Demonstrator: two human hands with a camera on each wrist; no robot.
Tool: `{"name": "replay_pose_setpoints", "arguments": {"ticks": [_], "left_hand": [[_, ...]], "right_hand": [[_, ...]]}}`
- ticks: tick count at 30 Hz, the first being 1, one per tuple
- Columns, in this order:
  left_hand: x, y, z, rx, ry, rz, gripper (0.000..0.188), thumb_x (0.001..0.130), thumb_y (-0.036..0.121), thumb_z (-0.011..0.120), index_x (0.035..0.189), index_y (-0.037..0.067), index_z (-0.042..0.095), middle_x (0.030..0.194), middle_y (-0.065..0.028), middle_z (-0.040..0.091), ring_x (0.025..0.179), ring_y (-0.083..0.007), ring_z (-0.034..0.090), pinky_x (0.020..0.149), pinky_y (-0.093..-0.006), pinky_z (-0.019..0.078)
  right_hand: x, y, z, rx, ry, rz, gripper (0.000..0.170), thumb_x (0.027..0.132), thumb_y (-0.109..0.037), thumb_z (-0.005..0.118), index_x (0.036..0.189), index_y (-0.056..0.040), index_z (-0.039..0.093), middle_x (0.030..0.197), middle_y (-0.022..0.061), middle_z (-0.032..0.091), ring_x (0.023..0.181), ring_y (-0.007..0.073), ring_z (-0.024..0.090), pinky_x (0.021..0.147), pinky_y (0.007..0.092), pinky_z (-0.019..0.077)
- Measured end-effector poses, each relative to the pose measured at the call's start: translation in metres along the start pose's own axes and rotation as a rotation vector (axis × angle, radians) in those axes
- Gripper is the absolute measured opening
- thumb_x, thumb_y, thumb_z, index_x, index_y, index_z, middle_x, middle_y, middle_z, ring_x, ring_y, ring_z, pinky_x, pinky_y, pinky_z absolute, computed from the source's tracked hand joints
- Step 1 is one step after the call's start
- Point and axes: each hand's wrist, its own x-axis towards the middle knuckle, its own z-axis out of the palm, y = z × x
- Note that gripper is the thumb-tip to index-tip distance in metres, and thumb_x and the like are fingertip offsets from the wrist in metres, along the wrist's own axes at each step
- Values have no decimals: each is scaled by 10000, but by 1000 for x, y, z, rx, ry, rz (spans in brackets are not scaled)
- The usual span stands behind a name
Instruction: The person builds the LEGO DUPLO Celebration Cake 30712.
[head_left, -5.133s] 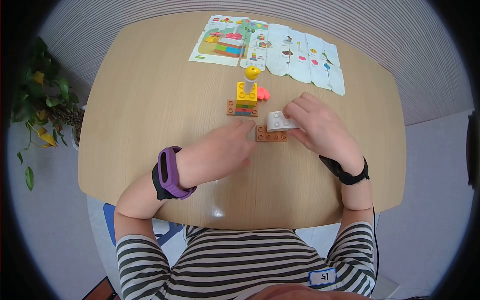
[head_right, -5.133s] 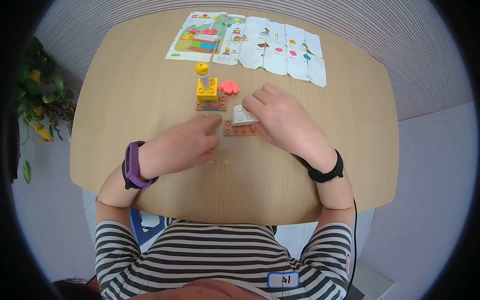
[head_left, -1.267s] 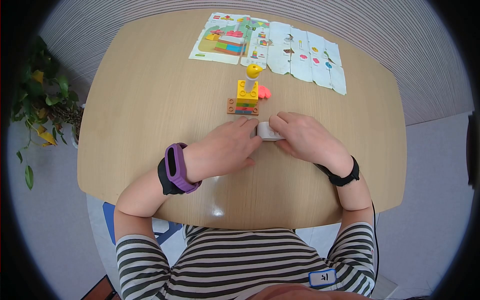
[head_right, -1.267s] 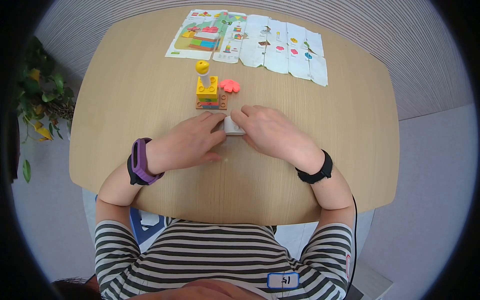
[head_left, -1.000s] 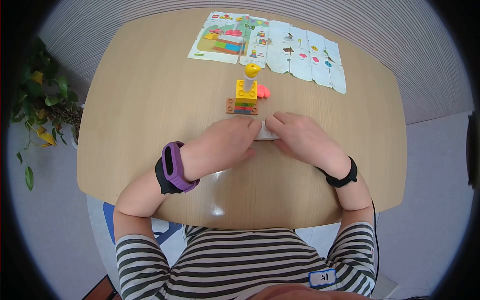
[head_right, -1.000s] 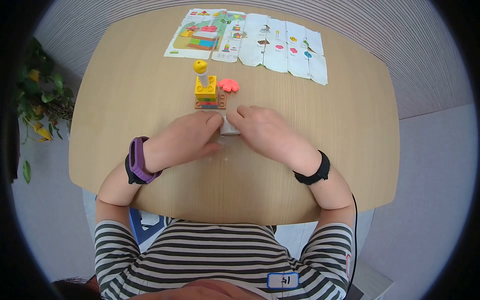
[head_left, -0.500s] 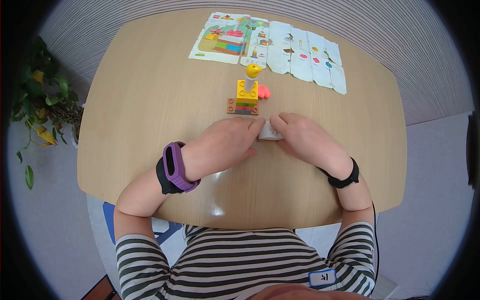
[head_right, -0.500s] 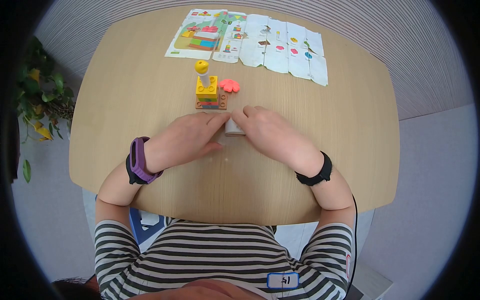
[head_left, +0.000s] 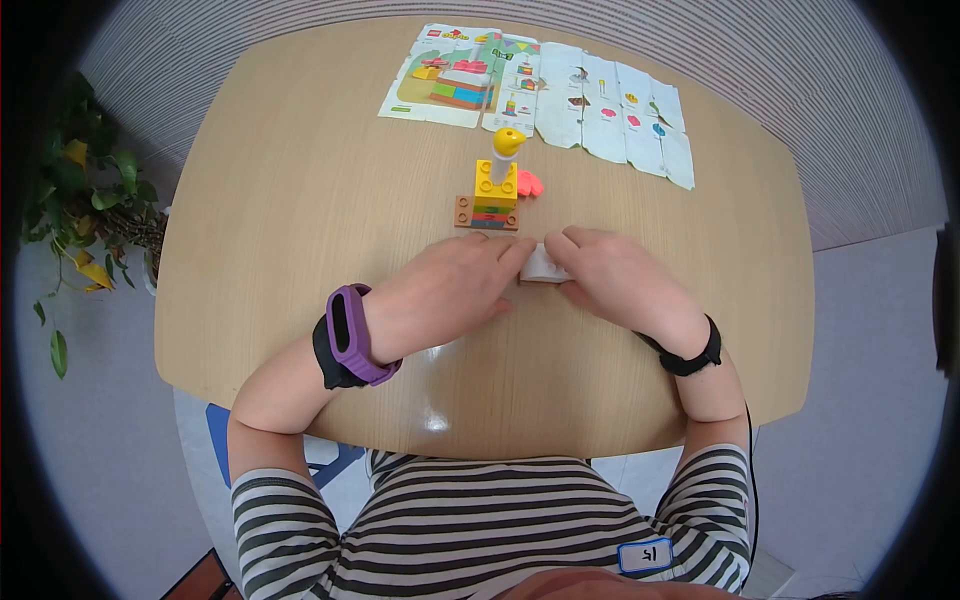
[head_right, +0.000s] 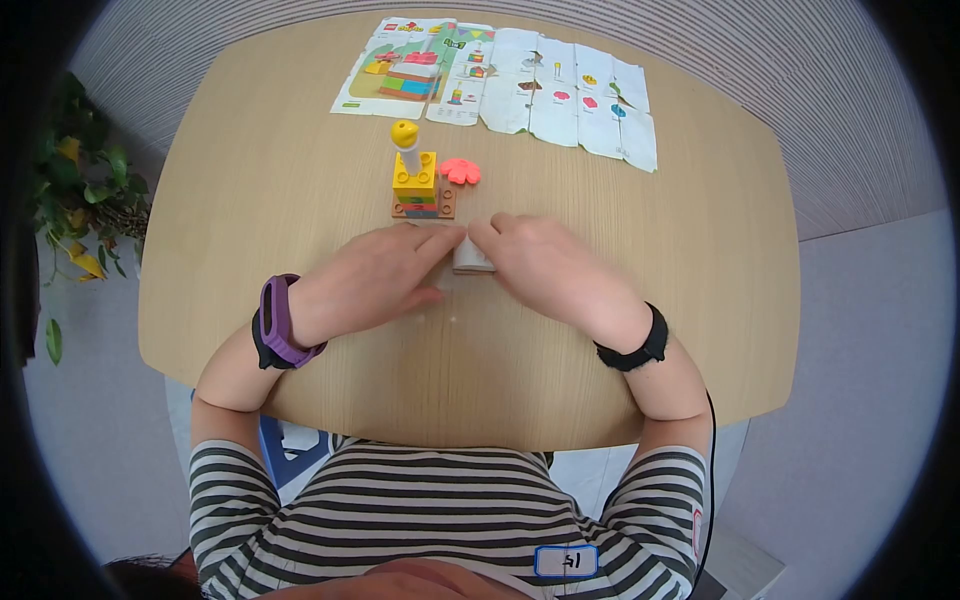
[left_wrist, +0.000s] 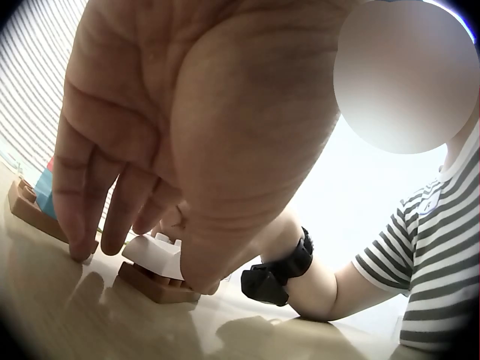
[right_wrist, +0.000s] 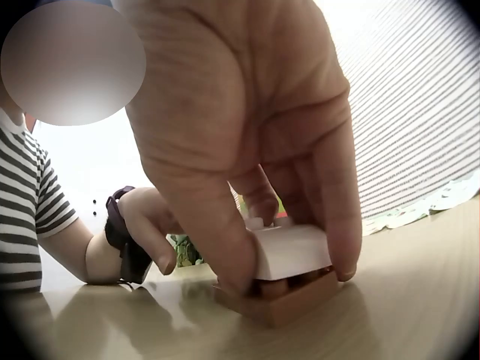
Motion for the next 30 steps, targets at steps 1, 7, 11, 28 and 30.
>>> {"name": "replay_pose_setpoints", "arguments": {"ticks": [1, 7, 11, 28, 30], "left_hand": [[0, 0, 1, 4, 17, 18, 559, 818, 171, 677, 1281, -17, 427, 1167, -181, 577, 1071, -302, 567, 912, -381, 462], [-1, 11, -4, 67, -122, -34, 553, 808, 190, 684, 1248, -48, 448, 1254, -189, 522, 1091, -307, 552, 936, -378, 455], [-6, 10, 5, 150, 16, 35, 555, 806, 201, 682, 1228, -83, 461, 1260, -210, 504, 1087, -307, 552, 949, -374, 452], [-6, 10, 10, 293, 36, 52, 529, 820, 204, 659, 1214, -107, 492, 1274, -224, 491, 1056, -284, 578, 888, -345, 488], [-5, 10, 9, 287, 34, 49, 530, 824, 212, 655, 1213, -109, 493, 1276, -225, 491, 1045, -279, 582, 881, -342, 491]], "right_hand": [[0, -1, 2, 0, 10, -5, 181, 796, -34, 592, 953, -8, 505, 857, 163, 581, 823, 344, 608, 700, 412, 512], [0, -8, 18, -36, 81, -42, 140, 824, -29, 531, 957, -4, 495, 861, 140, 552, 816, 305, 599, 691, 388, 514], [4, -10, 24, -11, 113, -4, 174, 806, -50, 600, 940, -37, 490, 880, 113, 533, 844, 288, 570, 709, 391, 493], [7, 40, -21, 329, 144, -40, 369, 801, -58, 658, 1152, -55, 545, 1137, 111, 589, 998, 331, 582, 863, 370, 493], [17, 45, -20, 326, 344, -32, 335, 833, -82, 638, 1157, -53, 554, 1151, 127, 596, 990, 340, 591, 858, 387, 492]]}}
